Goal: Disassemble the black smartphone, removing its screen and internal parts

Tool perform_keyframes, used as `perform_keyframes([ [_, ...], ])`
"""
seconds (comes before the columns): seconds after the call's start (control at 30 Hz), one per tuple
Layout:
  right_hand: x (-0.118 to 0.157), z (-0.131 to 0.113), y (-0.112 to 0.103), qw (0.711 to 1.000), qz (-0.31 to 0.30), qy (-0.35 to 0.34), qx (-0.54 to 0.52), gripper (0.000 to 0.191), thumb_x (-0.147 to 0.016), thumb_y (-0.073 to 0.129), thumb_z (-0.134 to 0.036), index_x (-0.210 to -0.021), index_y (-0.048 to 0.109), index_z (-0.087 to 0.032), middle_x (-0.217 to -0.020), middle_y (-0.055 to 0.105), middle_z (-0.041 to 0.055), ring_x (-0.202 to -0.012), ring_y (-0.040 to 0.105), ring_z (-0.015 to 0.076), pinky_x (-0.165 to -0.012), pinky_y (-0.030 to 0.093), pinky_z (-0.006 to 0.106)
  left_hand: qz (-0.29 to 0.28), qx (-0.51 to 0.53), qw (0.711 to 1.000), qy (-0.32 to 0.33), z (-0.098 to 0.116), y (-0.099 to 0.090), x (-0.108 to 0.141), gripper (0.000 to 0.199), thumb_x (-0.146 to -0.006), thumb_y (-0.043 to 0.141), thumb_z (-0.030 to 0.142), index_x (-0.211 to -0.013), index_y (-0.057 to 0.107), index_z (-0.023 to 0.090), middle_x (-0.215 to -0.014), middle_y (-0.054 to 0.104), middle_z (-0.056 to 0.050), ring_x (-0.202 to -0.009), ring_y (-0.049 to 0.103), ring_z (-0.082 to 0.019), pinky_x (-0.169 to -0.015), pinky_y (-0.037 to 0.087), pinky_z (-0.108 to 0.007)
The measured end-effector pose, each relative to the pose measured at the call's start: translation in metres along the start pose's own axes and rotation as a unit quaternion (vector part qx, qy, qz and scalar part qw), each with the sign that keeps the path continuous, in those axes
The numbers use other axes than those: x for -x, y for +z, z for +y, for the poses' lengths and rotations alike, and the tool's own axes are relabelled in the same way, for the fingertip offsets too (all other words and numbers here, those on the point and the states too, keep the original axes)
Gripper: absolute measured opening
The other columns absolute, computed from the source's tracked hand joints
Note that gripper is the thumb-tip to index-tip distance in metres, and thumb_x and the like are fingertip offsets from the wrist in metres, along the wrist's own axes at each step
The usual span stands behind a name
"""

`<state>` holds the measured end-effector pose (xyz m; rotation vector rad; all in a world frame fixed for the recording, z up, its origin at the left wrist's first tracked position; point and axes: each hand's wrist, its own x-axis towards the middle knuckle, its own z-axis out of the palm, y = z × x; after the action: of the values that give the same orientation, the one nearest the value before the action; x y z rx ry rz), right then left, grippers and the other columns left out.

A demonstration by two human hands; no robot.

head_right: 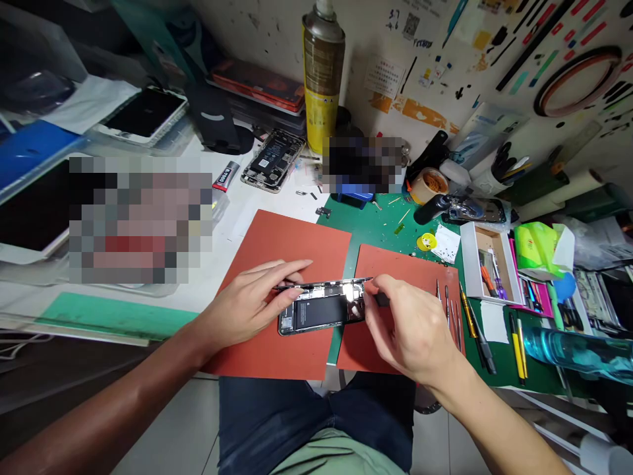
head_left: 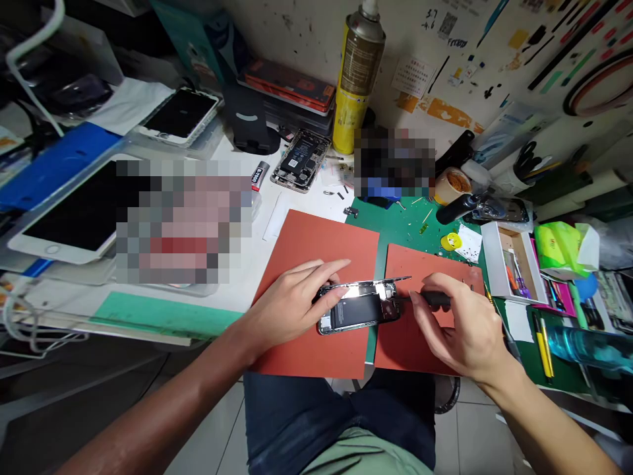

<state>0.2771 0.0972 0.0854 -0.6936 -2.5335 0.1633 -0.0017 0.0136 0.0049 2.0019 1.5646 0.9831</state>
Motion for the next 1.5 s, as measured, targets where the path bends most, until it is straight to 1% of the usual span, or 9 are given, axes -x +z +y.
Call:
perform_keyframes([
  [0.23,0.007,-0.003,0.002,0.997,0.049,0.034,0.047,0.031,-0.101,0.07,-0.015,-0.129,0.059,-0.02,-0.089,0.075,0.0026,-0.066,0.074,0.0167,-0.059,0.057,0.028,-0.002,-0.01,1.0,0.002,0.001,0.0,0.0,0.039,-0.115,0.046,0.035,-0.148,0.058,0.019,-0.104,0.077,-0.005,-0.094,0.072,-0.021,-0.082,0.057,-0.033],
  [0.37,0.025,-0.004,-0.006,0.975,0.124,0.18,-0.048,0.032,-0.096,0.079,-0.021,-0.123,0.063,-0.023,-0.095,0.075,0.0019,-0.068,0.074,0.0159,-0.061,0.059,0.028,-0.001,-0.023,1.0,0.013,0.0,0.001,0.002,0.039,-0.115,0.045,0.035,-0.147,0.058,0.017,-0.106,0.076,-0.007,-0.095,0.072,-0.021,-0.083,0.058,-0.034],
  [0.57,0.058,0.001,-0.011,0.781,0.28,0.485,-0.277,0.041,-0.087,0.09,-0.043,-0.111,0.063,-0.024,-0.066,0.066,-0.0063,-0.046,0.062,0.0137,-0.046,0.049,0.025,-0.028,-0.068,0.997,0.032,0.007,-0.004,0.008,0.04,-0.114,0.047,0.038,-0.148,0.057,0.021,-0.114,0.075,-0.009,-0.104,0.072,-0.024,-0.089,0.059,-0.037],
  [0.67,0.07,0.001,-0.01,0.708,0.314,0.515,-0.369,0.047,-0.084,0.093,-0.048,-0.106,0.059,-0.024,-0.063,0.066,-0.0064,-0.047,0.064,0.0151,-0.046,0.046,0.024,-0.039,-0.106,0.992,0.055,0.013,-0.003,0.017,0.046,-0.111,0.053,0.041,-0.153,0.054,0.023,-0.13,0.072,-0.012,-0.121,0.069,-0.029,-0.101,0.057,-0.043],
  [0.8,0.082,-0.002,-0.01,0.663,0.344,0.521,-0.412,0.049,-0.084,0.093,-0.047,-0.107,0.057,-0.024,-0.063,0.067,-0.0064,-0.046,0.06,0.0124,-0.048,0.045,0.022,-0.035,-0.157,0.984,0.08,0.013,0.006,0.031,0.053,-0.109,0.057,0.036,-0.159,0.048,0.024,-0.141,0.067,-0.014,-0.129,0.064,-0.034,-0.107,0.055,-0.05],
  [0.97,0.093,-0.004,-0.012,0.638,0.362,0.53,-0.426,0.048,-0.086,0.092,-0.048,-0.109,0.057,-0.024,-0.062,0.068,-0.0056,-0.048,0.059,0.012,-0.053,0.048,0.023,-0.013,-0.197,0.975,0.1,0.024,0.011,0.031,0.058,-0.107,0.062,0.037,-0.162,0.046,0.025,-0.144,0.066,-0.017,-0.128,0.062,-0.039,-0.105,0.055,-0.055],
  [1.17,0.095,-0.007,-0.008,0.626,0.355,0.534,-0.444,0.05,-0.085,0.092,-0.05,-0.11,0.057,-0.024,-0.059,0.067,-0.0045,-0.048,0.058,0.0126,-0.05,0.047,0.022,0.011,-0.074,0.982,0.176,0.078,0.034,-0.022,0.034,-0.109,0.059,0.02,-0.143,0.057,0.021,-0.122,0.078,-0.009,-0.107,0.073,-0.024,-0.097,0.059,-0.037],
  [1.3,0.092,-0.007,-0.006,0.619,0.355,0.54,-0.447,0.053,-0.083,0.093,-0.053,-0.11,0.058,-0.023,-0.057,0.068,-0.0039,-0.046,0.059,0.014,-0.048,0.048,0.022,-0.032,-0.032,0.982,0.182,0.099,0.052,-0.057,0.017,-0.111,0.057,0.022,-0.126,0.064,0.02,-0.109,0.079,-0.006,-0.095,0.075,-0.022,-0.086,0.061,-0.034],
  [1.5,0.089,0.002,-0.003,0.608,0.351,0.543,-0.461,0.056,-0.08,0.095,-0.053,-0.111,0.059,-0.023,-0.061,0.071,-0.0015,-0.047,0.061,0.0143,-0.046,0.048,0.022,-0.087,-0.01,0.983,0.16,0.1,0.051,-0.071,0.013,-0.112,0.053,0.021,-0.109,0.066,0.02,-0.096,0.077,-0.004,-0.085,0.072,-0.019,-0.078,0.059,-0.031],
])
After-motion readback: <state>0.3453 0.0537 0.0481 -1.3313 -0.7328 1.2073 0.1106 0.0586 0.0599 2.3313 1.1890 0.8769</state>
